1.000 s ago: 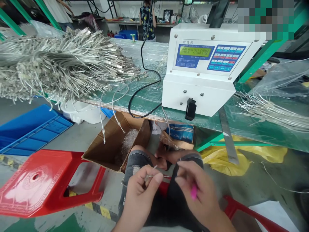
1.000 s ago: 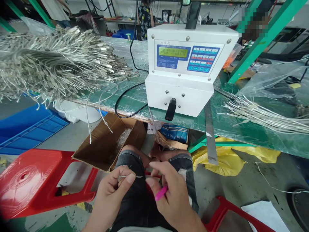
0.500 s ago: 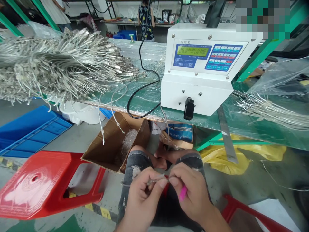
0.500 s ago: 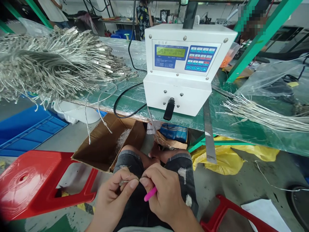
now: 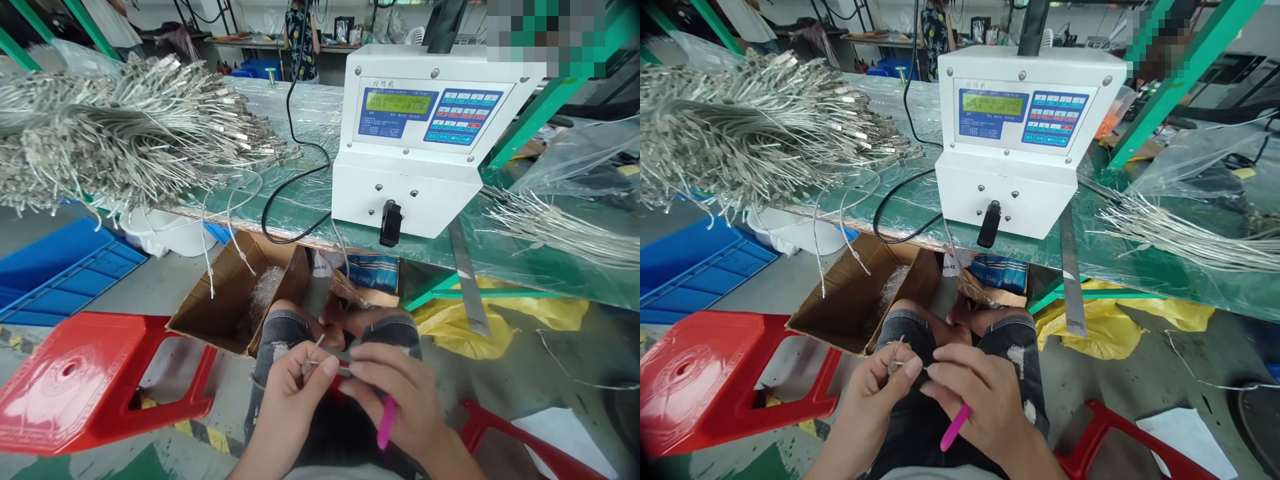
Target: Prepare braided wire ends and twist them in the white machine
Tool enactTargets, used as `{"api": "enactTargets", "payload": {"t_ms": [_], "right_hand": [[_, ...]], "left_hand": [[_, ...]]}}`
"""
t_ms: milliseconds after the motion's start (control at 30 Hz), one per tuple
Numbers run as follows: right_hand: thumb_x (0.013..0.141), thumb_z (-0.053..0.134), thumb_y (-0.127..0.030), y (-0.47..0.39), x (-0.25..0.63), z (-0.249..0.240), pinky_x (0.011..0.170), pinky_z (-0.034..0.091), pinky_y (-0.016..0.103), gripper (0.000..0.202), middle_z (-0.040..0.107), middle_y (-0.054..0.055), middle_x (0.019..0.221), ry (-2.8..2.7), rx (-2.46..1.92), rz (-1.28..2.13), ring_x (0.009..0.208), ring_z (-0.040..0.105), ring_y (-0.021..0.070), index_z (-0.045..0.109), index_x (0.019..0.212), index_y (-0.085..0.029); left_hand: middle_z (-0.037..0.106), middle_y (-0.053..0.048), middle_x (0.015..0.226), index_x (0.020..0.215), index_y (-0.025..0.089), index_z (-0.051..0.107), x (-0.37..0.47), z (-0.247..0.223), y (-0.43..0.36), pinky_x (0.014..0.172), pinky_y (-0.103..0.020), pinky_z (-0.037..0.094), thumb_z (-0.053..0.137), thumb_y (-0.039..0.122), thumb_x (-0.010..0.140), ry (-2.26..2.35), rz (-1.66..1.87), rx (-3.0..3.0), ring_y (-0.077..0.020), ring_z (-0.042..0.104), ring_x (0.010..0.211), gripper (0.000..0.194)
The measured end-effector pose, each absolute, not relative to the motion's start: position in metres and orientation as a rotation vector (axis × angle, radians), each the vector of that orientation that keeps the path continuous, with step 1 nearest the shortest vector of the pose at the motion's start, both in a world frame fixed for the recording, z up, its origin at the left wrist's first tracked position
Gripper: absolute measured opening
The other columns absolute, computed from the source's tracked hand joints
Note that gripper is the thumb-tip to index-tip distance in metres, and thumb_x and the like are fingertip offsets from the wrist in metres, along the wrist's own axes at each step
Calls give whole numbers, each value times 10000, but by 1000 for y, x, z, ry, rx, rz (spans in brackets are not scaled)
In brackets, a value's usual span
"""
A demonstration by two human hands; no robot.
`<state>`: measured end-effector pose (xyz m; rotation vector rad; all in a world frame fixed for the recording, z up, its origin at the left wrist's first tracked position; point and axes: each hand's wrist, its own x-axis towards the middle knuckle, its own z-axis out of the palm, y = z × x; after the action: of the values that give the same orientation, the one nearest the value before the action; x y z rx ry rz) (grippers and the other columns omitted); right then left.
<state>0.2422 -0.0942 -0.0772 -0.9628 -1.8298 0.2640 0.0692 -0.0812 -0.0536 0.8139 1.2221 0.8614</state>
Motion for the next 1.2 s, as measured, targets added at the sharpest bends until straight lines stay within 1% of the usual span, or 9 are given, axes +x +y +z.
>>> {"api": "enactTargets", "payload": {"t_ms": [200,367,467,600,667,867,967,1067,1200], "right_hand": [[977,532,-126,-91,243,-75,464,388,301,201,754,77,1022,-1967,-815,87,632,653,134,663,1121,-175],[968,557,-126,-88,241,-70,544,462,258,132,762,58,914,-1867,-837,161,708,688,123,656,1035,-182],[924,614,-107,-90,234,-71,631,513,220,139,720,26,838,-1713,-913,454,734,672,120,654,1014,-205],[920,633,-214,-95,225,-68,628,474,170,42,627,-16,789,-1317,-1156,1023,709,590,93,651,952,-235],[921,645,-306,-98,225,-66,629,445,152,91,575,-26,774,-1118,-1222,1329,691,534,77,621,932,-220],[931,615,-450,-104,228,-63,404,132,170,274,363,-80,639,-832,-1061,1843,451,152,29,512,918,-195],[961,548,-477,-106,227,-64,402,141,162,281,403,-68,636,-816,-1057,1816,459,230,42,501,958,-201],[1000,486,-421,-107,230,-68,462,306,160,236,435,-51,628,-1037,-1187,1493,526,391,72,540,1049,-196],[984,517,-247,-106,238,-74,558,448,180,164,545,-24,729,-1481,-1287,814,591,526,82,576,1136,-234]], "left_hand": [[458,74,550,647,167,554,68,-52,-81,511,-139,289,773,536,730,1123,792,746,-44,320,534,437],[442,80,536,635,166,562,68,-50,-83,509,-135,290,771,518,743,1110,812,763,-39,319,526,423],[529,53,596,651,171,611,66,-54,-85,548,-138,357,735,477,791,1159,869,930,-52,425,566,359],[566,51,651,790,227,713,60,-61,-83,560,-135,379,648,208,880,1151,1079,1564,-47,495,585,113],[602,39,695,917,245,713,55,-62,-81,572,-144,399,599,93,883,1042,1131,1874,-55,540,611,194],[649,2,718,1036,250,700,46,-62,-79,609,-203,438,552,19,858,930,1029,2202,-102,583,633,327],[660,4,711,948,248,722,51,-61,-82,607,-194,426,567,64,868,988,946,2030,-95,572,626,254],[582,26,639,761,221,709,60,-58,-85,549,-180,369,613,223,884,1174,939,1612,-78,489,565,156],[434,65,573,630,187,590,64,-55,-84,515,-175,284,709,485,791,1303,872,1047,-65,337,539,360]]}}
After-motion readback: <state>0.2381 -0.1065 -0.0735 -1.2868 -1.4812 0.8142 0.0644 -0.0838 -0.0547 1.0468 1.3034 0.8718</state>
